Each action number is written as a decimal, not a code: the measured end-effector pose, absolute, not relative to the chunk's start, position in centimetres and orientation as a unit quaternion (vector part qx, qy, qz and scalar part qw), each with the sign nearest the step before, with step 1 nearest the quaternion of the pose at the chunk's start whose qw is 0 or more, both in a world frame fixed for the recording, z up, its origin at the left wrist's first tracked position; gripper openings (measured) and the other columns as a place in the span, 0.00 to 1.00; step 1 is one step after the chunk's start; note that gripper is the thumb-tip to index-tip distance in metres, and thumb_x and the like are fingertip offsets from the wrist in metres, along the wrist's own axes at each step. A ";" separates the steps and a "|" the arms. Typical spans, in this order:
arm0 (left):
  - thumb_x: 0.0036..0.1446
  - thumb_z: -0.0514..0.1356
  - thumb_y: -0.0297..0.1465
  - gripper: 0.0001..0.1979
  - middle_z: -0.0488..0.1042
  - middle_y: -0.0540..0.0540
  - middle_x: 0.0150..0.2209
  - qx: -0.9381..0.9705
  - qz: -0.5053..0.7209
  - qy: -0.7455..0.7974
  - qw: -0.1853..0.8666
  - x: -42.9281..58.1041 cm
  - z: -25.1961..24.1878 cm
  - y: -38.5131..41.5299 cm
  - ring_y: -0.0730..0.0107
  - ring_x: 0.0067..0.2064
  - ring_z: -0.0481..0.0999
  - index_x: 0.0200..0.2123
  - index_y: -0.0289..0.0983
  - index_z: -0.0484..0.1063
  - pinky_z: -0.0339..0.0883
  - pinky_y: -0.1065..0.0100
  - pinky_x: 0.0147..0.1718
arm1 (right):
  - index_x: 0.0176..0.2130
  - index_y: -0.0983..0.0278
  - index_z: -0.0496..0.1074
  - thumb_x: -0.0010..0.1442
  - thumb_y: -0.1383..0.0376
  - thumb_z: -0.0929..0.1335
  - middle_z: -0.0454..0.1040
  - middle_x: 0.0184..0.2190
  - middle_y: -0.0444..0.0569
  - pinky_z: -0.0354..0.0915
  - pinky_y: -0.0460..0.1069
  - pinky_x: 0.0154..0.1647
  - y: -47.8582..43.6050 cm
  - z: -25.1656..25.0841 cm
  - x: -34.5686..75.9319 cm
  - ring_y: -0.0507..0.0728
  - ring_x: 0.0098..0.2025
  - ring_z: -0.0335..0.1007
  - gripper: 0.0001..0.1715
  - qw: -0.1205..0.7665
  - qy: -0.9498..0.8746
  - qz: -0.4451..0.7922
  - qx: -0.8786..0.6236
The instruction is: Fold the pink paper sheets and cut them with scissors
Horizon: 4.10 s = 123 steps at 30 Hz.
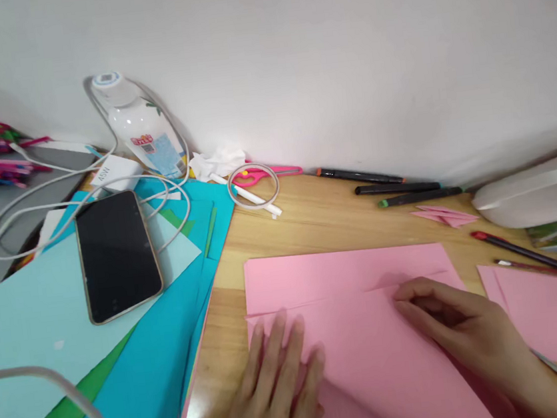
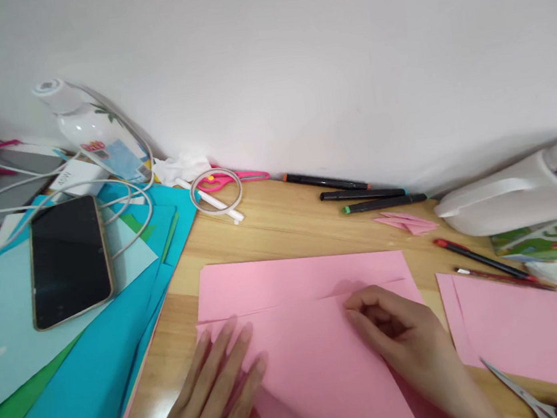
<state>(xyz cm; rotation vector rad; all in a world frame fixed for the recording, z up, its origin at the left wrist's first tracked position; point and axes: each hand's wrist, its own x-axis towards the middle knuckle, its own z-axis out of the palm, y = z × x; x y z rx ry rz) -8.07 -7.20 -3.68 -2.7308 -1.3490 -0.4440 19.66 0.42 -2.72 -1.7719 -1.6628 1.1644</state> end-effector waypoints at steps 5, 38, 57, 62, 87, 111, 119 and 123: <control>0.56 0.59 0.35 0.25 0.59 0.32 0.61 -0.888 -0.151 -0.434 0.013 -7.8 -3.9 -7.2 0.38 0.62 0.56 0.57 0.35 0.63 0.50 0.43 0.57 | 0.34 0.61 0.73 0.54 0.56 0.69 0.75 0.28 0.47 0.64 0.43 0.22 0.3 -2.5 19.9 0.54 0.28 0.70 0.11 0.210 -0.610 0.407 -0.647; 0.58 0.55 0.31 0.21 0.53 0.34 0.64 -0.837 -0.180 -0.516 0.007 -8.0 -4.2 -8.3 0.40 0.64 0.50 0.55 0.33 0.66 0.46 0.48 0.60 | 0.33 0.60 0.71 0.55 0.57 0.68 0.70 0.25 0.44 0.64 0.42 0.22 0.2 -2.8 21.3 0.52 0.26 0.66 0.09 0.185 -0.623 0.417 -0.636; 0.58 0.55 0.33 0.24 0.61 0.37 0.61 -0.845 -0.134 -0.517 0.016 -8.4 -4.3 -8.8 0.42 0.64 0.50 0.58 0.35 0.62 0.46 0.49 0.60 | 0.31 0.61 0.72 0.54 0.56 0.69 0.71 0.23 0.45 0.63 0.43 0.20 0.5 -2.4 21.0 0.52 0.24 0.66 0.10 0.187 -0.621 0.416 -0.638; 0.57 0.56 0.32 0.23 0.59 0.37 0.62 -0.851 -0.144 -0.503 0.043 -8.4 -4.5 -8.5 0.42 0.64 0.51 0.56 0.35 0.63 0.47 0.50 0.60 | 0.31 0.61 0.73 0.53 0.56 0.69 0.71 0.23 0.45 0.63 0.43 0.20 0.5 -2.4 21.0 0.52 0.23 0.66 0.10 0.190 -0.609 0.420 -0.646; 0.62 0.49 0.30 0.27 0.64 0.34 0.59 -0.860 -0.145 -0.488 0.040 -8.4 -3.9 -7.9 0.46 0.62 0.57 0.64 0.32 0.50 0.53 0.51 0.58 | 0.28 0.65 0.74 0.51 0.56 0.70 0.75 0.24 0.48 0.63 0.45 0.23 1.2 -1.9 19.4 0.53 0.24 0.69 0.14 0.264 -0.555 0.413 -0.672; 0.63 0.47 0.32 0.28 0.59 0.38 0.62 -0.859 -0.108 -0.501 0.001 -8.7 -4.3 -8.3 0.46 0.64 0.53 0.65 0.37 0.46 0.51 0.48 0.58 | 0.33 0.64 0.79 0.50 0.59 0.71 0.80 0.32 0.51 0.69 0.49 0.28 1.2 -2.1 19.7 0.58 0.31 0.75 0.11 0.292 -0.534 0.428 -0.668; 0.63 0.46 0.32 0.27 0.59 0.38 0.62 -0.854 -0.107 -0.509 -0.006 -8.7 -4.4 -8.4 0.47 0.64 0.54 0.65 0.37 0.48 0.52 0.49 0.58 | 0.30 0.63 0.79 0.49 0.59 0.71 0.80 0.30 0.49 0.69 0.48 0.27 1.0 -2.2 19.6 0.57 0.28 0.75 0.10 0.294 -0.531 0.411 -0.680; 0.63 0.46 0.32 0.28 0.59 0.38 0.62 -0.852 -0.101 -0.514 -0.013 -8.6 -4.3 -8.4 0.46 0.64 0.53 0.65 0.37 0.47 0.51 0.48 0.58 | 0.30 0.63 0.79 0.49 0.59 0.72 0.80 0.29 0.48 0.69 0.48 0.27 1.0 -2.2 19.7 0.57 0.28 0.75 0.10 0.291 -0.525 0.409 -0.687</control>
